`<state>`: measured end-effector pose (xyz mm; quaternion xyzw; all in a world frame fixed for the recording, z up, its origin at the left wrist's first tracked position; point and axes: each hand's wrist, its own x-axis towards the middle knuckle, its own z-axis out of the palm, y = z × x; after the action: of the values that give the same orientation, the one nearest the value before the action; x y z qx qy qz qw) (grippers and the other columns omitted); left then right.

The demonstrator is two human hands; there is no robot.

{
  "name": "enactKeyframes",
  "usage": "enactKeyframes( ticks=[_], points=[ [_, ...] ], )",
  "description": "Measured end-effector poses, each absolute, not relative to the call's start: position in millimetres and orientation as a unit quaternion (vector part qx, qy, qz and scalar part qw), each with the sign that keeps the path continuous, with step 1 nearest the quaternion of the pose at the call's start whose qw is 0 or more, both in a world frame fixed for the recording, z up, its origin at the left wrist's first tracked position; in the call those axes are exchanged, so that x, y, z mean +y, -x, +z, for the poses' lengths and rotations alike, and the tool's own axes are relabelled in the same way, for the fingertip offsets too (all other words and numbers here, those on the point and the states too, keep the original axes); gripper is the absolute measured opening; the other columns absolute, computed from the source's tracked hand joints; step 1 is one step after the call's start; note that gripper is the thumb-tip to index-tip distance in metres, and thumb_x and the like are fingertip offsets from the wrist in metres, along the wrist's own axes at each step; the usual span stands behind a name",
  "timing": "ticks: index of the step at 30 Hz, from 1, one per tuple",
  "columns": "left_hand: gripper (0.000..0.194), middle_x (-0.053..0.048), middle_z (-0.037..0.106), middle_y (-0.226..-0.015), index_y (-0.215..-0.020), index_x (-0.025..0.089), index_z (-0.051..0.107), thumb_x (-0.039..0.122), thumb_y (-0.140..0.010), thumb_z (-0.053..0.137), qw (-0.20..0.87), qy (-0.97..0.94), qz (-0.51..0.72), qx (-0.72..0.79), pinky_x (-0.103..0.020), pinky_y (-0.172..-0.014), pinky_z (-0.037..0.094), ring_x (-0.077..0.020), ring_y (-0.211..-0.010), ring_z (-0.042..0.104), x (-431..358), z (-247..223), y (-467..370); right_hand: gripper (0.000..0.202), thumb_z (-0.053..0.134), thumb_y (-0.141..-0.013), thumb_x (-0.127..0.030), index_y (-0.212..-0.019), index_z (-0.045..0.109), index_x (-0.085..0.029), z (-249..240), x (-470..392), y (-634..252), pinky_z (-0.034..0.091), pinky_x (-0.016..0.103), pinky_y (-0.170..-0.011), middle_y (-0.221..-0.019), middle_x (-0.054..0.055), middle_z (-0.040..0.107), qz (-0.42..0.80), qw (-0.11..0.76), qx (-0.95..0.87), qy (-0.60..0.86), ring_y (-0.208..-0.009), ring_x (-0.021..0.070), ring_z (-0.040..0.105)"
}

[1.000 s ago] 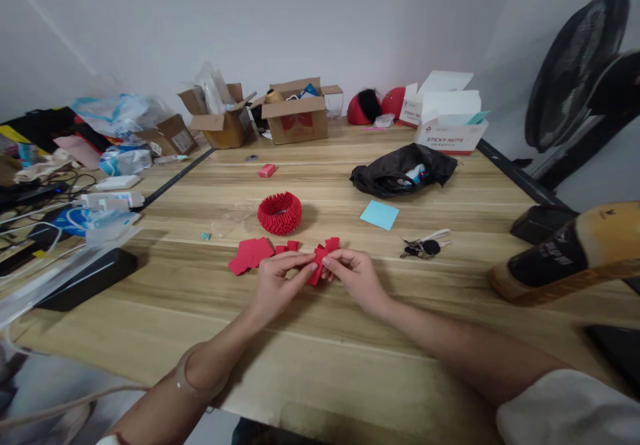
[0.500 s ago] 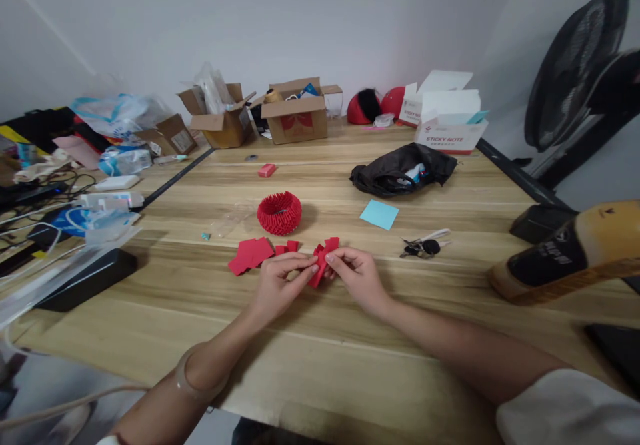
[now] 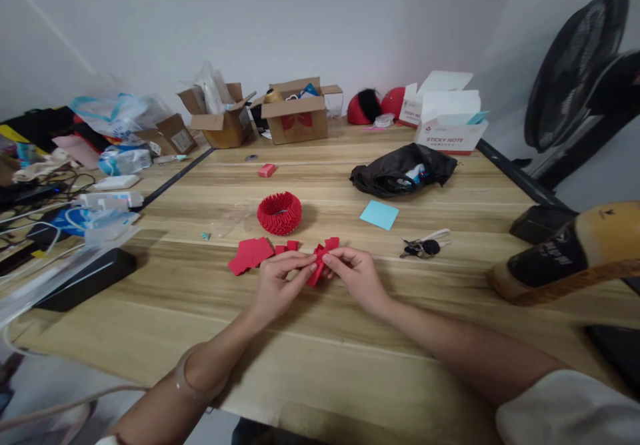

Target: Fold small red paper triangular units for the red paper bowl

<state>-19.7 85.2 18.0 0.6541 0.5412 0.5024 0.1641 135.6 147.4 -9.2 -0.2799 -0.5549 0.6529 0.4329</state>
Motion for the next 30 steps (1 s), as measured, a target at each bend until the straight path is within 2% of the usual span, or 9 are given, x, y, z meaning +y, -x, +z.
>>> enactKeyframes(
  ticks=[6,13,30],
  points=[
    [0.014,-0.008,0.075,-0.085,-0.091,0.023,0.078,0.022,-0.079,0.069,0.164,-0.655,0.504,0.538,-0.031,-0.072,0.059,-0.0164,-0.072,0.069,84.8,18.5,20.1,0.031,0.067,-0.078,-0.045,-0.066,0.066,-0.017,-6.0,147.7,-137.8,0.05,0.026,-0.058,-0.061,0.002,0.066,0.66,0.404,-0.578,0.258,-0.057,0.0118,0.059],
    [0.017,-0.007,0.075,-0.085,-0.093,0.023,0.078,0.019,-0.08,0.068,0.153,-0.663,0.518,0.519,-0.027,-0.069,0.057,-0.0156,-0.074,0.069,84.0,18.7,21.5,0.031,0.071,-0.075,-0.043,-0.061,0.063,-0.017,-4.5,144.1,-136.3,0.048,0.025,-0.055,-0.059,0.001,0.065,0.677,0.373,-0.586,0.244,-0.054,0.0105,0.058],
    [0.011,-0.006,0.076,-0.083,-0.087,0.021,0.077,0.022,-0.078,0.07,0.126,-0.635,0.528,0.55,-0.03,-0.074,0.058,-0.0161,-0.073,0.069,83.3,18.6,18.3,0.024,0.067,-0.077,-0.035,-0.062,0.062,-0.016,-4.4,141.3,-136.2,0.046,0.026,-0.058,-0.06,0.001,0.064,0.678,0.315,-0.62,0.238,-0.055,0.011,0.056]
  ],
)
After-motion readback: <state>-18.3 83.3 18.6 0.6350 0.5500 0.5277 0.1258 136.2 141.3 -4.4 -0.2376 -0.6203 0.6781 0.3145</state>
